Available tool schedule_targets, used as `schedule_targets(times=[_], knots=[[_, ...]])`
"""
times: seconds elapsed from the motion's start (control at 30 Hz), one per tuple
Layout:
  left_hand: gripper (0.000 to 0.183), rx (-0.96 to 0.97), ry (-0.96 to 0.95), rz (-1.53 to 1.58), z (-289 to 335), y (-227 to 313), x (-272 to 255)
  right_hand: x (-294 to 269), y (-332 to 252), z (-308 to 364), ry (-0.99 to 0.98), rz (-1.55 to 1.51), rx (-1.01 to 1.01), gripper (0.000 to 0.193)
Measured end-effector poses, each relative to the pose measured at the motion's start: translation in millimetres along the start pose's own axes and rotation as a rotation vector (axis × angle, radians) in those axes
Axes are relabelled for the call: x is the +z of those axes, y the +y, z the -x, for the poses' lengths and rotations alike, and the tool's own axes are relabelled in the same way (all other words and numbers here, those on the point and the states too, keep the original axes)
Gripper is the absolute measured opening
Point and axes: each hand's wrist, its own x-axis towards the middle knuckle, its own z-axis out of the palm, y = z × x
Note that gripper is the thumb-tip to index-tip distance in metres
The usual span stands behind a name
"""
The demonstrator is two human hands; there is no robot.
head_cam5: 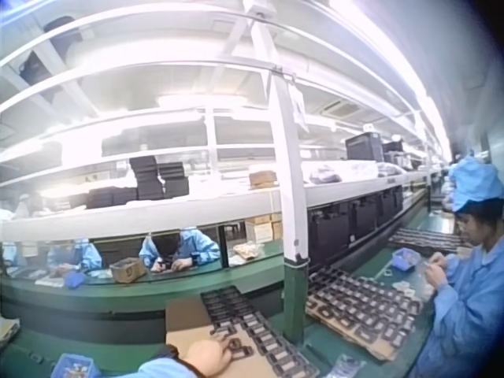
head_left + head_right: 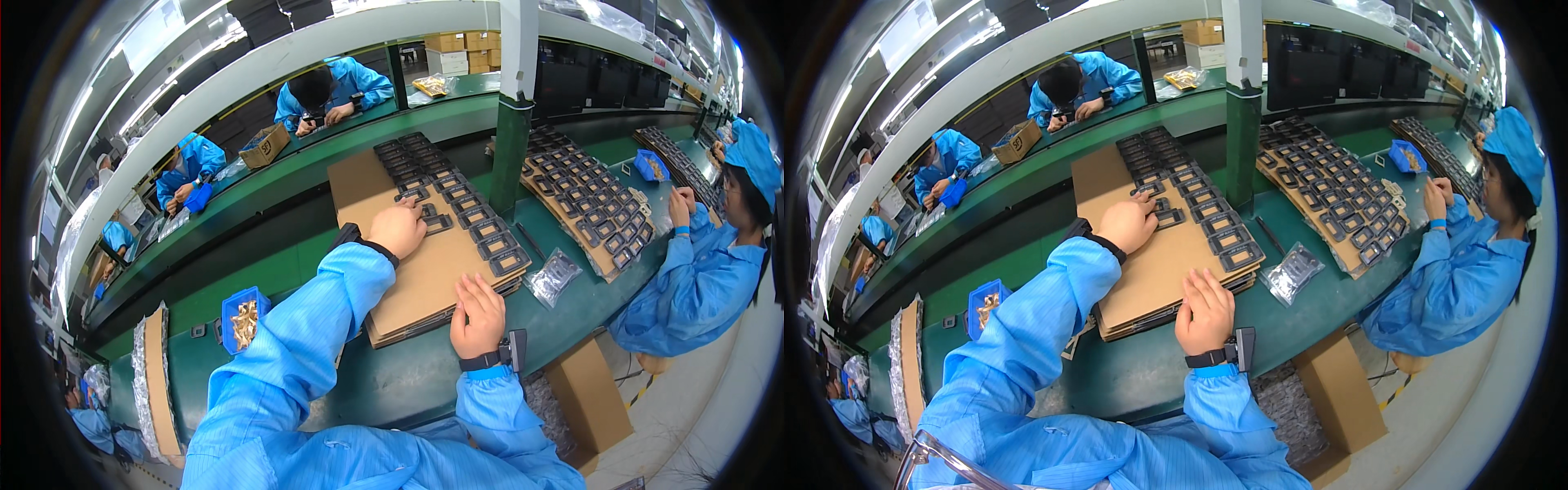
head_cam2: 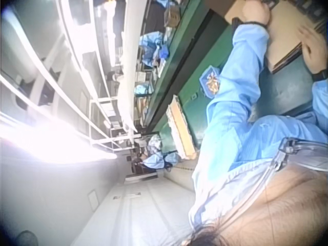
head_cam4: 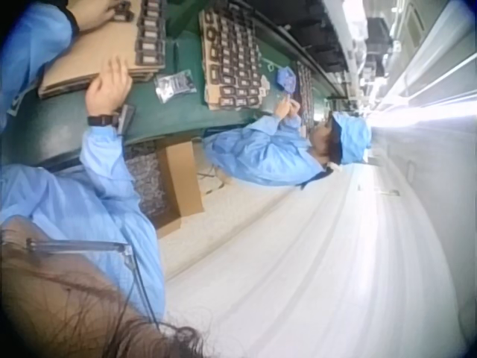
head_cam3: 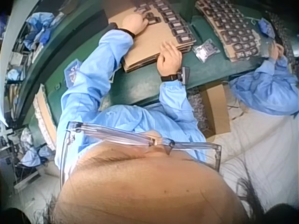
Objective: Manually assembling small plastic housing components and metal inserts at a factory workbench.
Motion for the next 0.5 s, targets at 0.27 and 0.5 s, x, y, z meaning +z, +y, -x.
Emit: schedule_targets(times=[0.27,0.5], knots=[[0.052,-0.106,-0.029,0.075,-7.8,1.0,5.1,1.2,1.8,2.0,0.018,-0.002,0.006,0.031],[0.083,-0.339,-0.257,0.042,-11.8,5.7,8.0,-0.6,1.2,0.8,0.009,-0.004,0.001,0.030]])
